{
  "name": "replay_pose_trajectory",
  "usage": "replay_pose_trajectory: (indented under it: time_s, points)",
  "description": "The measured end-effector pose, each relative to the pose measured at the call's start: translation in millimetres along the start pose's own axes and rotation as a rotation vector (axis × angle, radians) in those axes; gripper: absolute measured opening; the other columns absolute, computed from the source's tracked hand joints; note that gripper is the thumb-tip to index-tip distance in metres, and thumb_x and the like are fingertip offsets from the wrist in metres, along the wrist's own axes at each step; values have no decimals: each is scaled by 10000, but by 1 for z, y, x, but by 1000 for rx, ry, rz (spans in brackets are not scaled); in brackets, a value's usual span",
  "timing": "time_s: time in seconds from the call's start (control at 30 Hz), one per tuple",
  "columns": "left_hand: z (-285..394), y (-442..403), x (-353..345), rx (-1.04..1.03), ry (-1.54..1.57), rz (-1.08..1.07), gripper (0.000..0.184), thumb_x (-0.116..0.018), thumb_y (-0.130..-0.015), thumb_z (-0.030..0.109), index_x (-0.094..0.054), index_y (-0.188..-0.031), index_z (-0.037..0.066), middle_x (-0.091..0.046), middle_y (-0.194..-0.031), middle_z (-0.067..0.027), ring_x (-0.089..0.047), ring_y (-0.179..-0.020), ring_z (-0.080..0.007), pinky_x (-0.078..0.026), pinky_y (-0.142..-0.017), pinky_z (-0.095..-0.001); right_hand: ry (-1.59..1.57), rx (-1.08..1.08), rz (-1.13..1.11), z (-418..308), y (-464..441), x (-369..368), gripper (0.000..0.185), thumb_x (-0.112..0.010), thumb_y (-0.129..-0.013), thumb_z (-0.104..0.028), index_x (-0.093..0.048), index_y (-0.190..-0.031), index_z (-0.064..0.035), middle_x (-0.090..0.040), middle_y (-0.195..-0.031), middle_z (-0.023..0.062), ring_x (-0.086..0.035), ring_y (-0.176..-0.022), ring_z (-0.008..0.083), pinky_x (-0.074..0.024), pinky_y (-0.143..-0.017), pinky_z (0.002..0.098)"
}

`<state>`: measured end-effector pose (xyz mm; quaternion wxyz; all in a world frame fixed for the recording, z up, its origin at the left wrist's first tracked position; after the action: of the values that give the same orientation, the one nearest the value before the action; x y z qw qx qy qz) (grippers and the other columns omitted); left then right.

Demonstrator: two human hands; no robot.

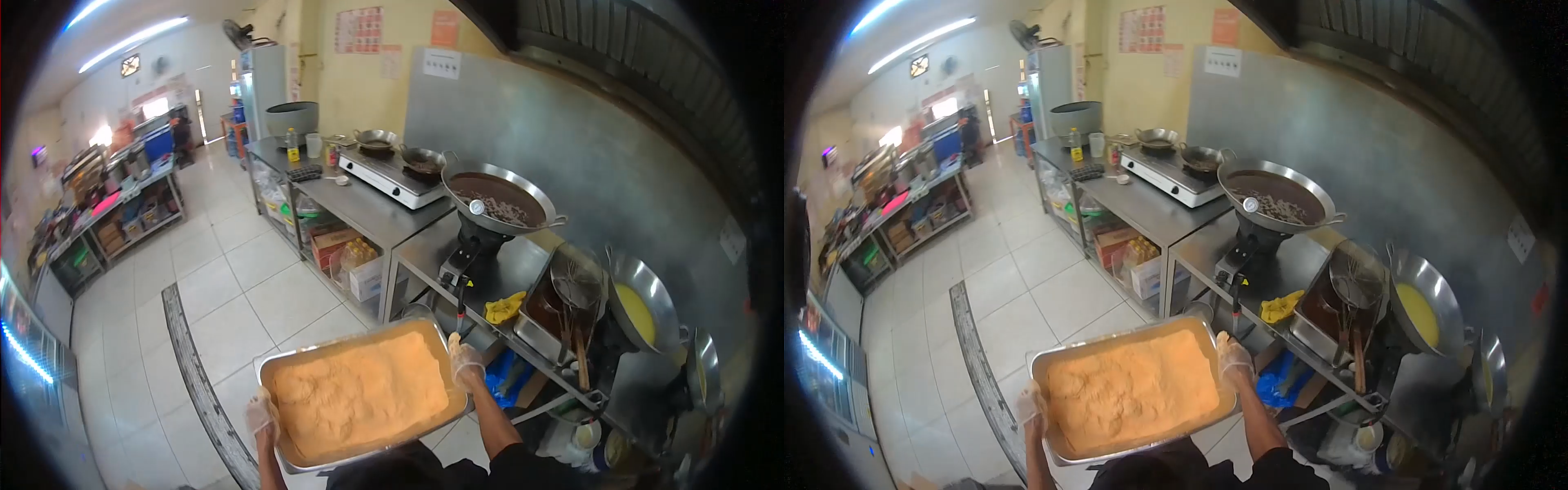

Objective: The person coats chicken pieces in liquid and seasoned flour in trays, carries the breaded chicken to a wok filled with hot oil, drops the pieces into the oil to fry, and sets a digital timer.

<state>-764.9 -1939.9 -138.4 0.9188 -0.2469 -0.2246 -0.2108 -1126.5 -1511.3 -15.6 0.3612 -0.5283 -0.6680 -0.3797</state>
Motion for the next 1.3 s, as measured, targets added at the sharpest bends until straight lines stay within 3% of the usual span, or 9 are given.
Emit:
replay_pose_trajectory:
  time_s: [0.1, 0.43, 0.53, 0.67, 0.93, 1.1, 1.2, 1.27, 1.3]
  points:
    - [55, -115, -26, 232, 71, -131, 405, -408, -1000, 329, -611, -917, -12, -600, -772, -165, -568, -698, -318, -405, -604, -468, -51, -35, -32, -34, -67, 1, 711, -206, -1021, -535, -626, -1129, 29, -660, -1035, 292, -636, -1013, 434, -501, -858, 518]
    - [90, -425, -198, 178, 312, -258, 518, -468, -998, 520, -594, -783, 66, -444, -626, 13, -420, -573, -108, -320, -498, -334, 99, 317, 121, -83, -319, -29, 359, -502, -898, -199, -603, -1210, -53, -679, -946, 215, -663, -891, 379, -515, -787, 466]
    - [92, -492, -245, 187, 300, -277, 501, -458, -1005, 507, -635, -887, 53, -484, -688, 5, -439, -627, -102, -356, -531, -327, 398, 465, 80, -119, -355, -4, 434, -400, -978, -211, -432, -1347, 16, -668, -925, 248, -661, -919, 349, -510, -781, 440]
    - [130, -574, -312, 28, 286, -291, 526, -504, -997, 516, -566, -747, 57, -412, -614, 25, -398, -565, -106, -304, -491, -319, -13, -28, -18, -130, -419, -11, 427, -427, -969, -258, -495, -1312, -14, -659, -927, 233, -647, -923, 357, -507, -795, 438]
    - [121, -726, -491, -128, 307, -618, 506, -487, -1015, 453, -629, -855, -6, -523, -655, -32, -462, -589, -174, -375, -533, -383, 60, -222, -109, -114, -494, -59, 390, -515, -917, -346, -667, -1129, -55, -677, -1063, 199, -631, -1001, 366, -494, -847, 444]
    - [103, -815, -634, -788, -191, -602, 469, -452, -1025, 400, -638, -983, -28, -599, -748, -165, -565, -661, -277, -413, -584, -444, 168, -284, 141, -146, -522, -57, 403, -529, -921, -363, -664, -1135, -49, -680, -1064, 202, -639, -1006, 356, -495, -845, 429]
    - [161, -842, -667, -541, -96, -939, 409, -464, -1011, 347, -634, -983, -24, -629, -789, -196, -603, -685, -330, -439, -603, -467, 385, -304, 71, -165, -522, -69, 408, -526, -934, -381, -660, -1133, -51, -681, -1056, 200, -644, -1006, 349, -497, -844, 418]
    - [164, -856, -690, -664, -105, -950, 343, -482, -985, 292, -631, -998, -17, -631, -815, -192, -601, -718, -340, -442, -625, -472, -137, -565, 267, -170, -534, -61, 350, -533, -895, -304, -709, -882, -1, -687, -907, 245, -665, -922, 373, -509, -824, 466]
    - [170, -863, -705, -775, -118, -930, 282, -500, -959, 236, -629, -1012, -10, -634, -842, -189, -599, -752, -349, -444, -647, -476, 134, -424, 228, -170, -543, -60, 341, -538, -886, -301, -720, -830, -18, -694, -884, 230, -668, -912, 371, -510, -820, 460]
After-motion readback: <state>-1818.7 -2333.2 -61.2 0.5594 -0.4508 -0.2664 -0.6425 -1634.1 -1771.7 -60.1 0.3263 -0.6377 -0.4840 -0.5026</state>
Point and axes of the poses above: each hand's wrist, its own y-axis away from the middle knuckle, its own x-axis out of the back of the hand, z = x × y, the point moved 2 cm from there along -y, towards the middle knuckle
